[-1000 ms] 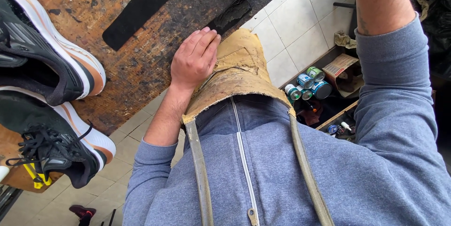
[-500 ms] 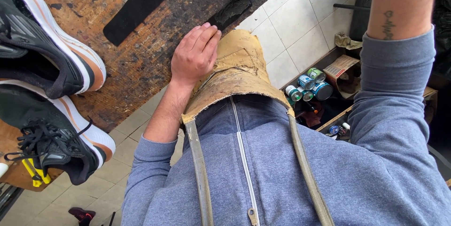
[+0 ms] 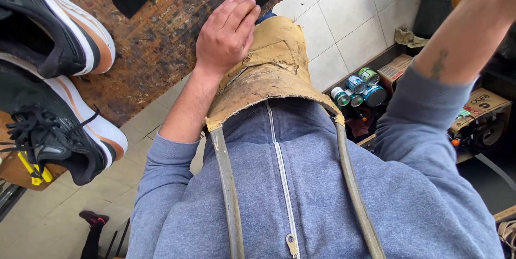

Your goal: The person applies a dark substance from a can onto a black insole using a small brush. They repeatedly dip the brush into the can and spread the substance evenly across the insole's surface while holding it steady on the workbench.

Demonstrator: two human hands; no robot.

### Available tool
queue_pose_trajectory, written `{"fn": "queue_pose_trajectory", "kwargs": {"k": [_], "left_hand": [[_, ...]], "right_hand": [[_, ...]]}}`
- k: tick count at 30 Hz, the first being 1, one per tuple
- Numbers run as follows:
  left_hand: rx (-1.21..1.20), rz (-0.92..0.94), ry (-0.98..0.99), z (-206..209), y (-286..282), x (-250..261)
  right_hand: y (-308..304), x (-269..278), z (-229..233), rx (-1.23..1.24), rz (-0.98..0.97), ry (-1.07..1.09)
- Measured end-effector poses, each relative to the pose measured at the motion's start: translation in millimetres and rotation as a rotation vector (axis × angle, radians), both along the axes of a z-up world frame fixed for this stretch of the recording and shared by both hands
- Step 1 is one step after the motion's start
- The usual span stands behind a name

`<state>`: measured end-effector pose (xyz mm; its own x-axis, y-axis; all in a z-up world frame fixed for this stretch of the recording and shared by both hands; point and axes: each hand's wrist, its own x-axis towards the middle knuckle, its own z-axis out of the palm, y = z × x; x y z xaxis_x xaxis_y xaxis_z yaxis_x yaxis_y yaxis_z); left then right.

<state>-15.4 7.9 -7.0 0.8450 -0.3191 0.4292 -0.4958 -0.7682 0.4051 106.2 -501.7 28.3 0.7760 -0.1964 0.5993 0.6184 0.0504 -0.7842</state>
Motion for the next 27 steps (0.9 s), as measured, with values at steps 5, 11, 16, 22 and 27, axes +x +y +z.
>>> {"fn": "queue_pose_trajectory", "kwargs": {"k": [5, 11, 16, 22, 27], "left_hand": [[-0.012, -0.008, 0.002, -2, 0, 0], [-0.013, -0.011, -0.009, -2, 0, 0], [-0.017, -0.003, -0.042, -2, -1, 0], [-0.007, -0.006, -0.034, -2, 0, 0], [-0.017, -0.008, -0.022, -3, 1, 0]], "right_hand": [[130, -38, 33, 0.070, -0.007, 0.000], [263, -94, 31, -0.380, 0.196, 0.305], [266, -93, 10, -0.448, 0.242, 0.364], [266, -88, -1, -0.558, 0.287, 0.369], [263, -83, 1, -0.601, 0.310, 0.326]]}}
